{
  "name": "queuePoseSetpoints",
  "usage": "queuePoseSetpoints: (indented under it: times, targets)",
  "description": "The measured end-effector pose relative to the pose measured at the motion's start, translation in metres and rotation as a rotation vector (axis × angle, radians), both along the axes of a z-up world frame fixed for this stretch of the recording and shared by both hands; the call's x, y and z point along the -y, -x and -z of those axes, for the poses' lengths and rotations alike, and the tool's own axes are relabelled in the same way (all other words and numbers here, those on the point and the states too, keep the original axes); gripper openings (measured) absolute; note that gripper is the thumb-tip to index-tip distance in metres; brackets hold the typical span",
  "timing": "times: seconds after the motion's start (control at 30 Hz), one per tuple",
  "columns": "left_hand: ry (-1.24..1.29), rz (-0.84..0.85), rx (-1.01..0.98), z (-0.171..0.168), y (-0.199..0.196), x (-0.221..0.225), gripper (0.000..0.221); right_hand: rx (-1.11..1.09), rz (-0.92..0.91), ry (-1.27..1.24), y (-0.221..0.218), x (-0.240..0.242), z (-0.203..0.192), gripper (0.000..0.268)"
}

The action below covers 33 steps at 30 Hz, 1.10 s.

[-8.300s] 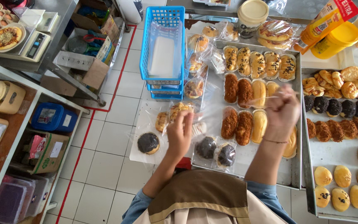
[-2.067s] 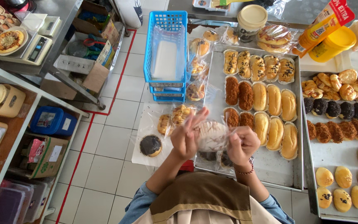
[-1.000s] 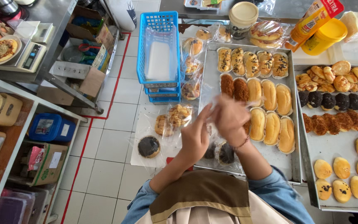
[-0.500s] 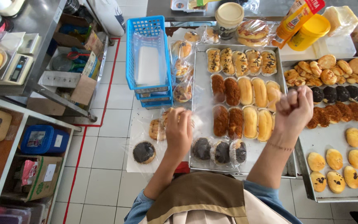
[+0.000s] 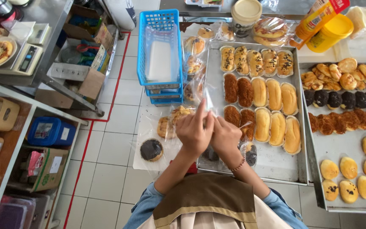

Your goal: The person packages various breads and pastries by placing them into individual plastic bags by hand.

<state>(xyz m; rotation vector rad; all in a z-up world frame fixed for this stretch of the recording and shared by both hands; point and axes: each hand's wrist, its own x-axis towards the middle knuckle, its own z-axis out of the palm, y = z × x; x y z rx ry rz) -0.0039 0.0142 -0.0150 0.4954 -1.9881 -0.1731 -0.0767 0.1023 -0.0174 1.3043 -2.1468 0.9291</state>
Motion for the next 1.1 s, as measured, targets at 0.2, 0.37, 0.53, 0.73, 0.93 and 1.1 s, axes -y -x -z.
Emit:
queuePoseSetpoints:
  times: [0.2,0.37,0.53,0.73,0.93,1.1]
  targets:
    - [-0.58,0.304,-0.684,0.002,0.007,0.019,0.055,0.205,-0.258,0.175,0.016,-0.022,-0.01,0.03]
    - [-1.239,0.776,-0.324,0.047,0.0,0.032,0.065,0.513,-0.387,0.343,0.021,-0.035,-0.009,0.047]
    - [-1.135,0.88,-0.369,0.038,-0.001,0.018,0.051,0.586,-0.307,0.415,0.018,-0.043,-0.012,0.049]
    - [-1.31,0.677,-0.428,0.02,-0.003,0.021,0.045,0.468,-0.027,0.487,0.014,-0.043,-0.015,0.023]
    - [-1.254,0.629,-0.37,0.068,0.008,0.029,0.043,0.431,0.023,0.45,0.021,-0.042,-0.02,0.019]
    - [-1.603,0.492,-0.1,0.069,-0.005,0.025,0.038,0.245,-0.107,0.312,0.04,-0.041,-0.029,0.013]
